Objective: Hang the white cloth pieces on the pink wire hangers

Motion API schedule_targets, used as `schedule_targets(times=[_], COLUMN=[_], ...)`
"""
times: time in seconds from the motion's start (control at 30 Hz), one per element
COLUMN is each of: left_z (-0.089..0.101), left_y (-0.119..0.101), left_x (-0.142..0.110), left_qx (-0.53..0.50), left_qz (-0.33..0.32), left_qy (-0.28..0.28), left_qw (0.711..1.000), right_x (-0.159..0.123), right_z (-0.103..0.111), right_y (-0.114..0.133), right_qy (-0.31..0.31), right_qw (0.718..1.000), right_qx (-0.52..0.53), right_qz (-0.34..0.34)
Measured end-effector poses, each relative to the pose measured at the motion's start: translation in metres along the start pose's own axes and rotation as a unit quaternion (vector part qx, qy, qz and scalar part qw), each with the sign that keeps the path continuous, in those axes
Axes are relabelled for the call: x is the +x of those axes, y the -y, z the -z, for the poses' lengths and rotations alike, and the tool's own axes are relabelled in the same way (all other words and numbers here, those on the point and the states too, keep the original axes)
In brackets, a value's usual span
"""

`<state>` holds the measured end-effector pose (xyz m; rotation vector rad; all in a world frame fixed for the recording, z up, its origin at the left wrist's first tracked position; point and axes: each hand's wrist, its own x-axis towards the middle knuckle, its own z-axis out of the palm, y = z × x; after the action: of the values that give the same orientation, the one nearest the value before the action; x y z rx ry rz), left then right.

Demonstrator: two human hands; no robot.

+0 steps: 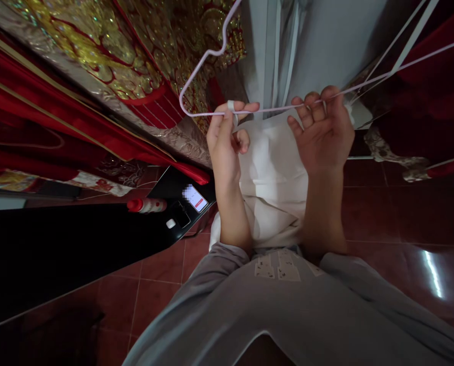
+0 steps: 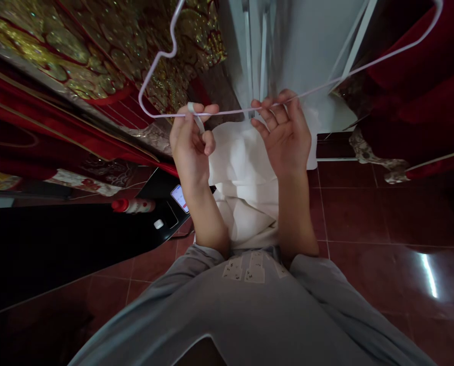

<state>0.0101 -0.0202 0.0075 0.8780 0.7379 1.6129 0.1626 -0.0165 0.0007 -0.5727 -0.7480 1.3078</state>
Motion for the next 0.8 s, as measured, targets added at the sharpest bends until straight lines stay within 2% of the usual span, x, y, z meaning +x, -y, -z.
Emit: schedule_targets(times=[0.1,0.17,0.23,0.3,0.37,0.5,0.6,0.8], left_z=[0.000,0.002,0.003,0.004,0.003,-0.001,-0.002,0.000], left_y=[-0.001,0.000,0.003,0.005,0.007,0.006,0.004,0.005], left_x=[0.001,0.004,0.006,0.007,0.007,0.005,0.004,0.006], left_qx=[0.008,0.013,0.018,0.020,0.021,0.031,0.022,0.013], left_qz=[-0.030,-0.054,-0.069,-0.070,-0.060,-0.052,-0.060,-0.069], left_qy=[0.012,0.026,0.044,0.050,0.042,0.032,0.045,0.050], left_qw=[0.999,0.998,0.996,0.996,0.997,0.998,0.997,0.996], right_x=[0.006,0.012,0.017,0.022,0.026,0.037,0.039,0.025], right_z=[0.019,0.040,0.061,0.075,0.081,0.075,0.068,0.040], right_y=[0.007,0.014,0.020,0.024,0.025,0.018,0.017,0.046], right_qy=[-0.071,-0.158,-0.215,-0.243,-0.240,-0.193,-0.194,-0.181], right_qw=[0.995,0.980,0.960,0.940,0.932,0.936,0.922,0.898], right_qx=[-0.055,-0.073,-0.087,-0.113,-0.149,-0.208,-0.235,-0.303], right_qz=[0.034,0.097,0.159,0.211,0.228,0.207,0.237,0.262])
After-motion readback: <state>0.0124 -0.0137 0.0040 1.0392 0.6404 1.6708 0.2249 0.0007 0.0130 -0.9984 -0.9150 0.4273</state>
